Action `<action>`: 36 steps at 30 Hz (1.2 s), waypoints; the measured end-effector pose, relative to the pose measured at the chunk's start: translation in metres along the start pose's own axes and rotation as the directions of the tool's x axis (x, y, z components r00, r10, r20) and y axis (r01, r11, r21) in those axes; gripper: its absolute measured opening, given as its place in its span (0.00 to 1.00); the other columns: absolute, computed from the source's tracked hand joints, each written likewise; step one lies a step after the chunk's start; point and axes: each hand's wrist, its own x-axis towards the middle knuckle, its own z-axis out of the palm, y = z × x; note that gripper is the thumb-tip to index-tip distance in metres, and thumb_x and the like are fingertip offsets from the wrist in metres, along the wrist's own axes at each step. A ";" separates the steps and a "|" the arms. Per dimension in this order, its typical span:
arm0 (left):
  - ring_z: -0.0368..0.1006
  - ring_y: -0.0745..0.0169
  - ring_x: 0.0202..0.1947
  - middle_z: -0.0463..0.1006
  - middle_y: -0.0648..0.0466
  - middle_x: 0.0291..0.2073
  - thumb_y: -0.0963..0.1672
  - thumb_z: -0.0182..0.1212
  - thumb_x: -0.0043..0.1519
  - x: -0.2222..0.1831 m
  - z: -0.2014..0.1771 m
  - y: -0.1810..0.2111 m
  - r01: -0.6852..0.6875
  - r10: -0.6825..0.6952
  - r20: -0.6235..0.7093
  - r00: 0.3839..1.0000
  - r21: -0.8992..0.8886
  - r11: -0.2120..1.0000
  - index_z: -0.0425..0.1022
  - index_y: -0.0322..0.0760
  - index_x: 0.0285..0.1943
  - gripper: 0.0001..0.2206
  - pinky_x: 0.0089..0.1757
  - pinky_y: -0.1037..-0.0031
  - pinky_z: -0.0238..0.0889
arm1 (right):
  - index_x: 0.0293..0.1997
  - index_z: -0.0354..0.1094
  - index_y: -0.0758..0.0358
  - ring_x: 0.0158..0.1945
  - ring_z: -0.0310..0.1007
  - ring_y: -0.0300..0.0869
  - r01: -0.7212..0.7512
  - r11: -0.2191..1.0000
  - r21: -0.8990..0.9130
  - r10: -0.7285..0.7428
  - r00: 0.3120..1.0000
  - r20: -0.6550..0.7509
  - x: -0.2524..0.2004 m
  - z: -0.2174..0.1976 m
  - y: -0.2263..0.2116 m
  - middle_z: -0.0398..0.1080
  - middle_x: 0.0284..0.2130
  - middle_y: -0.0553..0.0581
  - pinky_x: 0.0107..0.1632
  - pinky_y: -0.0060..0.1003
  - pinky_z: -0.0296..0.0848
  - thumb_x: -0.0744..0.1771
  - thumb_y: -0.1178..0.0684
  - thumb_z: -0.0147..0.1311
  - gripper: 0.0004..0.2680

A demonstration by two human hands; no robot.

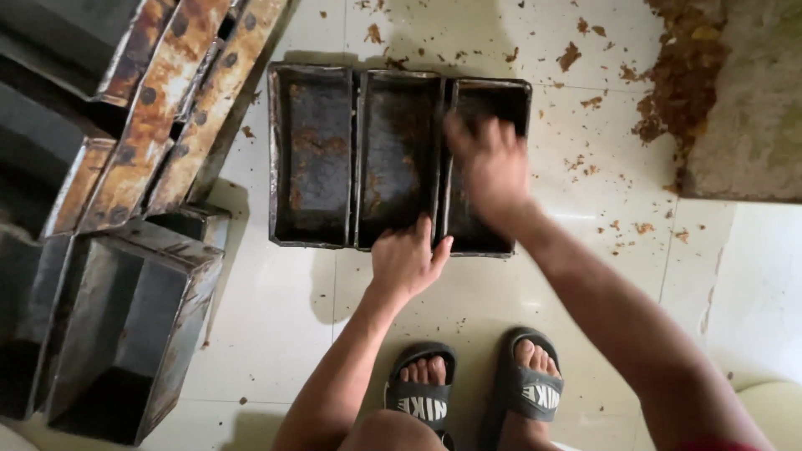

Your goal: Cleaning residue from metal baking trays using a hand scraper.

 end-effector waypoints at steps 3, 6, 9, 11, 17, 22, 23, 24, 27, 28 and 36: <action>0.80 0.45 0.21 0.80 0.46 0.21 0.58 0.46 0.60 0.001 0.000 0.001 0.006 -0.007 -0.036 0.999 -0.013 1.000 0.72 0.34 0.51 0.26 0.28 0.57 0.71 | 0.70 0.64 0.46 0.47 0.73 0.57 -0.018 0.917 0.399 -0.089 0.965 0.248 0.027 -0.010 0.029 0.69 0.43 0.60 0.40 0.46 0.72 0.62 0.59 0.57 0.26; 0.80 0.46 0.21 0.80 0.46 0.21 0.57 0.49 0.60 0.003 0.004 0.001 -0.013 0.015 -0.124 0.992 0.017 1.000 0.71 0.35 0.50 0.25 0.28 0.58 0.71 | 0.66 0.65 0.43 0.39 0.76 0.54 0.010 0.898 0.440 -0.122 0.966 0.227 0.011 -0.047 0.025 0.68 0.39 0.58 0.31 0.46 0.73 0.61 0.60 0.53 0.24; 0.79 0.45 0.20 0.80 0.46 0.21 0.56 0.51 0.58 0.003 0.001 0.004 -0.003 0.007 -0.136 0.991 0.027 1.000 0.72 0.33 0.53 0.26 0.28 0.58 0.71 | 0.58 0.69 0.44 0.52 0.74 0.60 0.283 0.903 0.325 -0.288 0.957 -0.034 0.003 -0.068 0.019 0.71 0.45 0.65 0.42 0.49 0.68 0.66 0.58 0.48 0.15; 0.79 0.45 0.20 0.79 0.45 0.20 0.56 0.52 0.58 0.003 0.002 0.002 -0.014 0.014 -0.146 0.989 0.007 1.000 0.73 0.33 0.53 0.26 0.28 0.58 0.71 | 0.48 0.75 0.56 0.54 0.68 0.65 0.456 0.845 0.278 -0.451 0.888 -0.087 0.022 -0.073 0.027 0.70 0.46 0.70 0.52 0.59 0.66 0.66 0.55 0.49 0.09; 0.78 0.42 0.17 0.78 0.44 0.16 0.58 0.49 0.60 0.008 -0.001 0.006 0.038 -0.037 -0.134 0.990 0.001 0.999 0.71 0.37 0.50 0.25 0.27 0.56 0.70 | 0.46 0.76 0.70 0.53 0.63 0.72 0.714 0.699 0.022 -0.665 0.640 0.385 0.061 -0.074 0.012 0.67 0.52 0.81 0.58 0.82 0.48 0.65 0.49 0.48 0.15; 0.78 0.42 0.17 0.77 0.43 0.15 0.55 0.53 0.56 0.006 0.014 0.007 0.059 -0.058 -0.202 0.978 0.000 0.998 0.72 0.35 0.53 0.25 0.27 0.56 0.70 | 0.50 0.76 0.63 0.63 0.56 0.73 0.780 0.624 0.050 -0.706 0.534 0.466 0.061 -0.061 0.003 0.65 0.58 0.75 0.60 0.80 0.46 0.66 0.48 0.47 0.14; 0.78 0.41 0.17 0.77 0.42 0.16 0.57 0.51 0.58 0.005 0.013 0.006 0.054 -0.058 -0.189 0.980 -0.024 0.998 0.72 0.34 0.53 0.26 0.28 0.54 0.69 | 0.56 0.74 0.62 0.68 0.52 0.70 0.766 0.642 -0.025 -0.652 0.564 0.507 0.075 -0.052 0.004 0.63 0.62 0.71 0.61 0.80 0.43 0.68 0.47 0.45 0.16; 0.78 0.41 0.17 0.77 0.42 0.16 0.57 0.51 0.58 0.005 0.009 0.005 0.055 -0.058 -0.191 0.980 -0.020 0.998 0.72 0.34 0.53 0.26 0.28 0.54 0.69 | 0.56 0.74 0.62 0.68 0.52 0.70 0.765 0.644 -0.026 -0.652 0.567 0.503 0.093 -0.051 0.007 0.63 0.62 0.71 0.61 0.80 0.43 0.68 0.47 0.45 0.16; 0.73 0.55 0.12 0.78 0.51 0.15 0.56 0.48 0.66 0.007 0.001 0.005 0.047 -0.042 -0.177 0.983 0.021 0.999 0.76 0.34 0.55 0.25 0.18 0.65 0.63 | 0.68 0.62 0.67 0.69 0.58 0.64 0.711 0.697 -0.096 -0.483 0.564 0.670 0.146 -0.054 0.021 0.62 0.66 0.71 0.65 0.65 0.57 0.67 0.37 0.44 0.26; 0.73 0.55 0.11 0.78 0.51 0.15 0.56 0.48 0.66 0.006 0.000 0.005 0.054 -0.053 -0.142 0.988 0.008 0.998 0.76 0.33 0.56 0.26 0.17 0.65 0.63 | 0.71 0.58 0.53 0.63 0.66 0.69 0.502 0.861 0.078 -0.390 0.554 0.736 0.161 -0.060 0.027 0.66 0.62 0.73 0.62 0.73 0.60 0.68 0.50 0.43 0.20; 0.78 0.22 0.39 0.64 0.34 0.68 0.57 0.57 0.53 0.046 -0.001 0.007 0.391 -0.329 0.244 0.912 -0.282 0.876 0.45 0.37 0.79 0.45 0.42 0.40 0.71 | 0.37 0.75 0.61 0.19 0.69 0.45 -0.812 -0.065 0.580 0.258 0.547 0.796 0.044 0.002 0.089 0.69 0.21 0.57 0.22 0.39 0.65 0.65 0.59 0.59 0.01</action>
